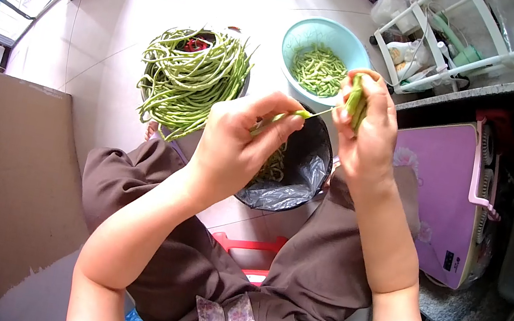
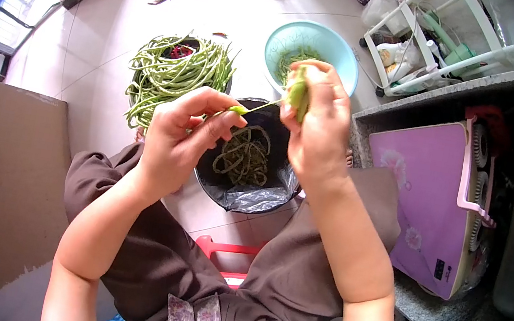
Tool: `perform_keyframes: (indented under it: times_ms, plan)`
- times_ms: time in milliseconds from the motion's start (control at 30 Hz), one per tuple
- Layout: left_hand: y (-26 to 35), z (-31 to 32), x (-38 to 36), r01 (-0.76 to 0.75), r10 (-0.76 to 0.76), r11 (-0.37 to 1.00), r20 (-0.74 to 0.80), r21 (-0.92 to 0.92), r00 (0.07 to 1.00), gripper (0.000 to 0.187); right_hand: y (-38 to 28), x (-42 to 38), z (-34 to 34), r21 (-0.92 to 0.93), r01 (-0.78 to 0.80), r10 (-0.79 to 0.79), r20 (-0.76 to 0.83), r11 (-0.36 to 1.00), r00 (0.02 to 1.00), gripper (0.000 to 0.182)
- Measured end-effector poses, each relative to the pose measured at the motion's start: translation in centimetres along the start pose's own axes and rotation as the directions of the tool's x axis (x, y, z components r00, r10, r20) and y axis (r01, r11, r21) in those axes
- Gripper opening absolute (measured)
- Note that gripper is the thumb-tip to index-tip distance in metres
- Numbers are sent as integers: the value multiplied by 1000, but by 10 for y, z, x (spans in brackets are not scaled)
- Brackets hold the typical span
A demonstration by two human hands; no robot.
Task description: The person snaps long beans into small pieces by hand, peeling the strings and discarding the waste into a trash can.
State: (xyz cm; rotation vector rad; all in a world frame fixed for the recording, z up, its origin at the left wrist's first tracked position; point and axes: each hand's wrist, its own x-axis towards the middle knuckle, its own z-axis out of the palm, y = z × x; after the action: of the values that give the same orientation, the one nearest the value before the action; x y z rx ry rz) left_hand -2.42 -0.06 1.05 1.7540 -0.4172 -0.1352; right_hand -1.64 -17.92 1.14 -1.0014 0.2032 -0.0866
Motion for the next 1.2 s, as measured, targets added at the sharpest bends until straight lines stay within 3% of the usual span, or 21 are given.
perform_keyframes:
  times_ms: [33,67,133,200,233,333,367,433,500,600,633,700,767,867,1033,1200]
  plan:
    - [1,-1,0,154,-147,978,59,-143,987,16,1,8,-12,137,-46,38,62,990,997,16]
    - [0,-3,0,154,-147,978,57,-142,988,16,1,12,-20,223,-120,120,15,967,993,16]
    - [-2,-5,3,209,-193,853,83,-479,978,21,-1,11,-15,311,-186,203,-24,932,979,17]
    - [-7,-8,5,243,-220,817,106,-523,970,22,-3,2,-5,10,-207,207,23,978,978,21]
    - [-8,-9,5,278,-248,777,131,-565,960,24,-4,-2,-5,-44,-226,230,174,973,958,23]
    - [-6,-7,6,297,-276,760,127,-579,953,24,-3,-12,7,-388,-58,162,240,920,957,13]
    - [-5,-7,6,302,-284,746,128,-594,950,24,0,-13,7,-388,-60,163,239,920,957,13]
    - [-9,-8,6,321,-280,751,162,-576,946,24,5,-14,6,-528,224,-60,310,819,949,9]
    - [-10,-8,6,337,-276,757,194,-559,941,25,5,-16,9,-540,225,-64,301,811,952,8]
    - [-9,-9,5,384,-311,731,226,-564,923,23,7,-17,11,-652,484,-253,421,584,871,10]
    - [-9,-9,5,434,-363,667,245,-606,899,22,6,-16,12,-651,484,-252,421,584,871,10]
    - [-9,-8,4,478,-412,596,266,-645,872,21,5,-15,14,-647,673,-356,572,357,739,12]
    - [-13,-8,3,502,-432,504,298,-703,851,19,8,-14,15,-627,703,-382,592,335,710,13]
    - [-14,-19,8,455,-408,459,273,-763,871,22,14,-20,16,-594,737,-315,667,321,675,15]
    - [-12,-29,13,429,-451,518,189,-740,872,22,18,-30,18,-571,718,-165,725,397,668,15]
    - [-13,-38,15,373,-462,523,114,-766,880,23,20,-31,9,-552,719,38,803,421,594,14]
